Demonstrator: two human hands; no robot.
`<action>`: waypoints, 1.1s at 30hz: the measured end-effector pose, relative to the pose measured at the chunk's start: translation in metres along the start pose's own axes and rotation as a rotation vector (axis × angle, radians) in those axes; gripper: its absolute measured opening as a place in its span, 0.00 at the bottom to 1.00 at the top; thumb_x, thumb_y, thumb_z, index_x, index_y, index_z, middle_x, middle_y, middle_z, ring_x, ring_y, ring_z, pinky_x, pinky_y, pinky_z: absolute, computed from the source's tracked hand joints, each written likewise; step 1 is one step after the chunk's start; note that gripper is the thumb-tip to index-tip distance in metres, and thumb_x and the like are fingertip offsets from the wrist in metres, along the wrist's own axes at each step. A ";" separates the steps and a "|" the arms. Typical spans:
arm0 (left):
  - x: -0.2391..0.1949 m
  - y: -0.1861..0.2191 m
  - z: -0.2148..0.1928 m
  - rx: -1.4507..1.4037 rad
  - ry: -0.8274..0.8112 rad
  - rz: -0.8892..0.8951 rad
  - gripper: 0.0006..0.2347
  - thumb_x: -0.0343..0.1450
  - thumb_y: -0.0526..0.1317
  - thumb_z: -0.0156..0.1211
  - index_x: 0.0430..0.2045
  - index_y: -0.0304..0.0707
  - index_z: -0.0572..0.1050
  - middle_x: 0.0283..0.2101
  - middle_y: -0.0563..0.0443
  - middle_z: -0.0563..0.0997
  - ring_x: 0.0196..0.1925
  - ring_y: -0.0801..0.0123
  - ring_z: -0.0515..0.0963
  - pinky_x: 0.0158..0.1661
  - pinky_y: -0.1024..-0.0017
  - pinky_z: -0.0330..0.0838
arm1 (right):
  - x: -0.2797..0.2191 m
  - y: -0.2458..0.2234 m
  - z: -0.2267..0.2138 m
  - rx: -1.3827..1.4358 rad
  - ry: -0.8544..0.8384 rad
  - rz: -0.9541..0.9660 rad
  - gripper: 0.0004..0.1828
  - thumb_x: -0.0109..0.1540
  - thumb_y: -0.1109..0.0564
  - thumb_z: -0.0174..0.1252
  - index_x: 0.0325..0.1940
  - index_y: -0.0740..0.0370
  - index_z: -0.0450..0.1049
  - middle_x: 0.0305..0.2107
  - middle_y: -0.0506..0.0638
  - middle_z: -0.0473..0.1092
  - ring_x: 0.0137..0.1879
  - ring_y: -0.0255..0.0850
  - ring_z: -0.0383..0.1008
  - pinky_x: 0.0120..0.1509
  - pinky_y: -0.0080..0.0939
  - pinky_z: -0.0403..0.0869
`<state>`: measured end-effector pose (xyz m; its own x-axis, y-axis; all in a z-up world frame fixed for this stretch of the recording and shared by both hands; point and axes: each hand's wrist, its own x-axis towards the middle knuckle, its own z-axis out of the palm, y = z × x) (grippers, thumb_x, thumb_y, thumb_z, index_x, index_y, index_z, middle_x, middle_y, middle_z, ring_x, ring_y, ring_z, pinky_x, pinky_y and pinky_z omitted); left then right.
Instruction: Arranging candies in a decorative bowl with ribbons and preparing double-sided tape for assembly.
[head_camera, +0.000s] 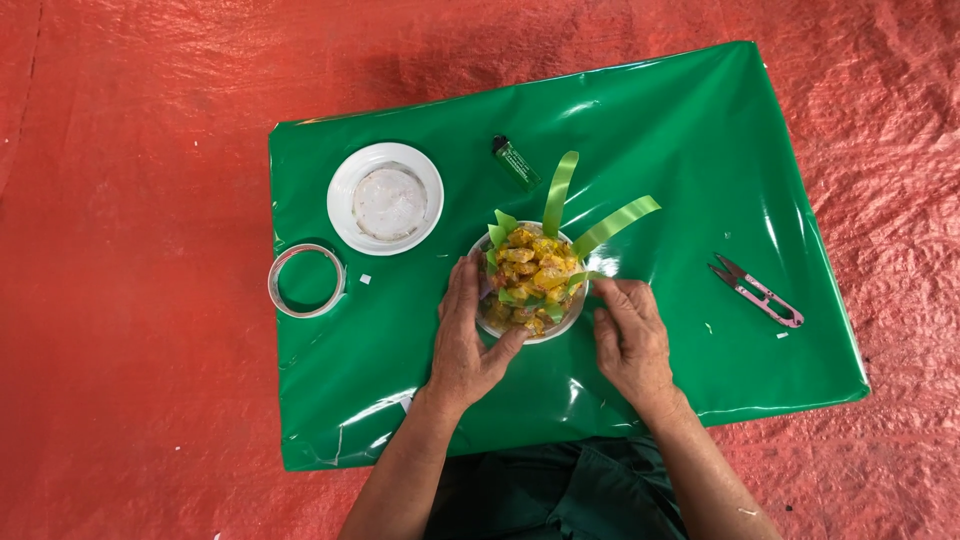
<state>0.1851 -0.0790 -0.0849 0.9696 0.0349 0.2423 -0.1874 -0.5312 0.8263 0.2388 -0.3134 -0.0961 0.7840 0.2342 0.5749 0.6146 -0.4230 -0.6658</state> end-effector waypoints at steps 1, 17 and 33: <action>-0.002 -0.002 0.000 -0.006 0.019 -0.013 0.43 0.72 0.61 0.58 0.75 0.36 0.43 0.78 0.35 0.46 0.79 0.33 0.44 0.73 0.32 0.43 | -0.001 0.000 0.000 0.015 0.023 0.013 0.20 0.65 0.68 0.52 0.60 0.67 0.76 0.39 0.59 0.72 0.48 0.60 0.75 0.50 0.54 0.74; -0.005 -0.002 -0.007 0.105 0.083 -0.005 0.33 0.75 0.57 0.58 0.69 0.33 0.61 0.74 0.36 0.56 0.77 0.34 0.52 0.68 0.27 0.51 | -0.007 0.000 0.002 -0.004 -0.033 0.003 0.19 0.64 0.66 0.51 0.55 0.58 0.81 0.36 0.52 0.72 0.46 0.53 0.75 0.51 0.50 0.73; -0.004 -0.007 -0.007 0.225 0.188 0.001 0.26 0.75 0.58 0.56 0.61 0.38 0.73 0.58 0.44 0.76 0.69 0.45 0.70 0.67 0.31 0.51 | -0.012 0.008 0.005 -0.148 -0.059 -0.008 0.17 0.64 0.65 0.53 0.50 0.52 0.83 0.38 0.52 0.71 0.48 0.53 0.74 0.53 0.51 0.72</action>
<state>0.1810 -0.0690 -0.0882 0.9193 0.1790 0.3503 -0.1284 -0.7052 0.6973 0.2346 -0.3148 -0.1107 0.7858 0.2875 0.5476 0.6045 -0.5447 -0.5813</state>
